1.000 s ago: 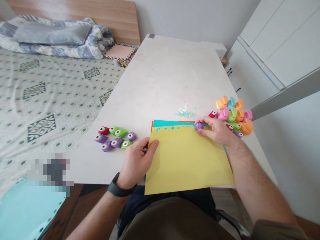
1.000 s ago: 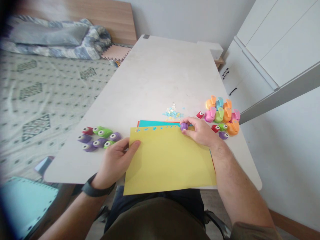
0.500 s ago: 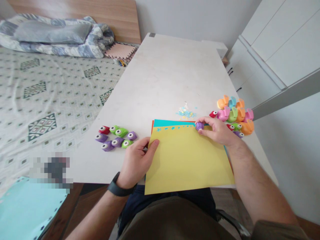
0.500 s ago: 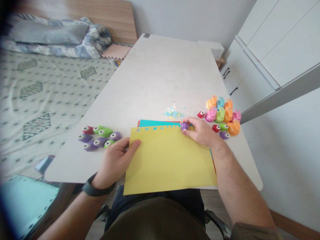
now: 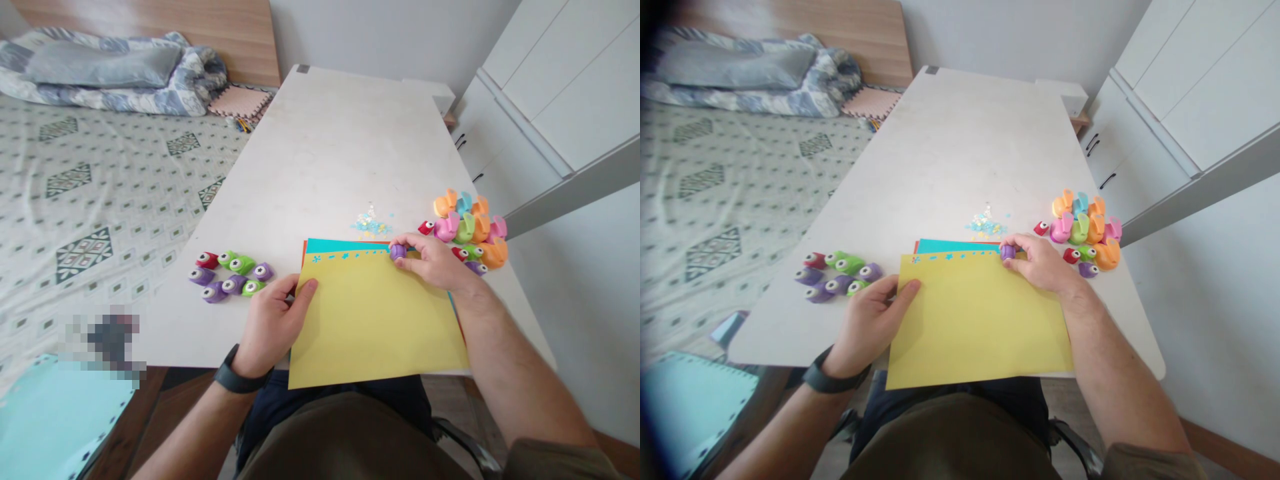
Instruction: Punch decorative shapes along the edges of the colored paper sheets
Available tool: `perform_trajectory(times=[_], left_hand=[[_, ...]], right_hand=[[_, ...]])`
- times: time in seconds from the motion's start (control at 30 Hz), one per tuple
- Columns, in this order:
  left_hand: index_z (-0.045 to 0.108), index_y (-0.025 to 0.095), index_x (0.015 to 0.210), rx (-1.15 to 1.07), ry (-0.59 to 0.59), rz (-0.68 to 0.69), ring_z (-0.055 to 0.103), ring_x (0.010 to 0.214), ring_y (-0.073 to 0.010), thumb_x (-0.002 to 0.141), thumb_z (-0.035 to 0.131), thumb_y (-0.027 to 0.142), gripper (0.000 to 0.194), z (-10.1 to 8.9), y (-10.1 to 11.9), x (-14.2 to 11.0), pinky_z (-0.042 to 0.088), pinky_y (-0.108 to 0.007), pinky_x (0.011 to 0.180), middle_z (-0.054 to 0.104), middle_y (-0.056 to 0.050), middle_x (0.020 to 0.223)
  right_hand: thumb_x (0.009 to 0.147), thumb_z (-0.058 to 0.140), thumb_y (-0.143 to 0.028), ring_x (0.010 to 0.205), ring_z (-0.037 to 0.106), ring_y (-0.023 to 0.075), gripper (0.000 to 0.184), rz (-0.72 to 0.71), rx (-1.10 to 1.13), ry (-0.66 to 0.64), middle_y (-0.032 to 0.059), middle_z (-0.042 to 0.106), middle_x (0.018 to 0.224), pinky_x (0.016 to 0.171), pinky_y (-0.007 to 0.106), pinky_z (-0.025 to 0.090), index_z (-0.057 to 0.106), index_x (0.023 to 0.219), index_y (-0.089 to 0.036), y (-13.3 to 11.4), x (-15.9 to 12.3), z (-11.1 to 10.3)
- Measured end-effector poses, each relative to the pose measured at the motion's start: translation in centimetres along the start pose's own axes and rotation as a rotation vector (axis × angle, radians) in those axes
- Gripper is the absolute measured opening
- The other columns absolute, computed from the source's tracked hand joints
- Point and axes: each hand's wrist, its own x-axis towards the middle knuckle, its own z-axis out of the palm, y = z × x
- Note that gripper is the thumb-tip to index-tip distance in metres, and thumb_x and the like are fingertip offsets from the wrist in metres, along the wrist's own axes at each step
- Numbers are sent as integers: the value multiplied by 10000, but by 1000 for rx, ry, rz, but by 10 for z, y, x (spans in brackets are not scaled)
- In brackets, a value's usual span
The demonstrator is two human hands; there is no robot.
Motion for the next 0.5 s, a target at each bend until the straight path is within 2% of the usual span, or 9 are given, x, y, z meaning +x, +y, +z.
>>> perform_trajectory(times=[0.23, 0.5], left_hand=[[725, 197, 894, -8, 4, 0, 600, 634, -154, 965, 598, 437, 281, 1, -1, 0, 423, -228, 503, 730, -30, 776], [688, 187, 788, 22, 14, 42, 544, 578, -144, 944, 605, 408, 283, -1, 6, 1, 385, -224, 470, 668, -21, 665]], right_hand=[[835, 726, -249, 971, 665, 232, 260, 14, 86, 16, 57, 732, 1055, 923, 386, 513, 713, 1091, -212, -2, 0, 1], [812, 735, -237, 952, 671, 237, 270, 7, 35, 44, 57, 738, 1044, 904, 385, 514, 731, 1082, -223, -1, 0, 3]])
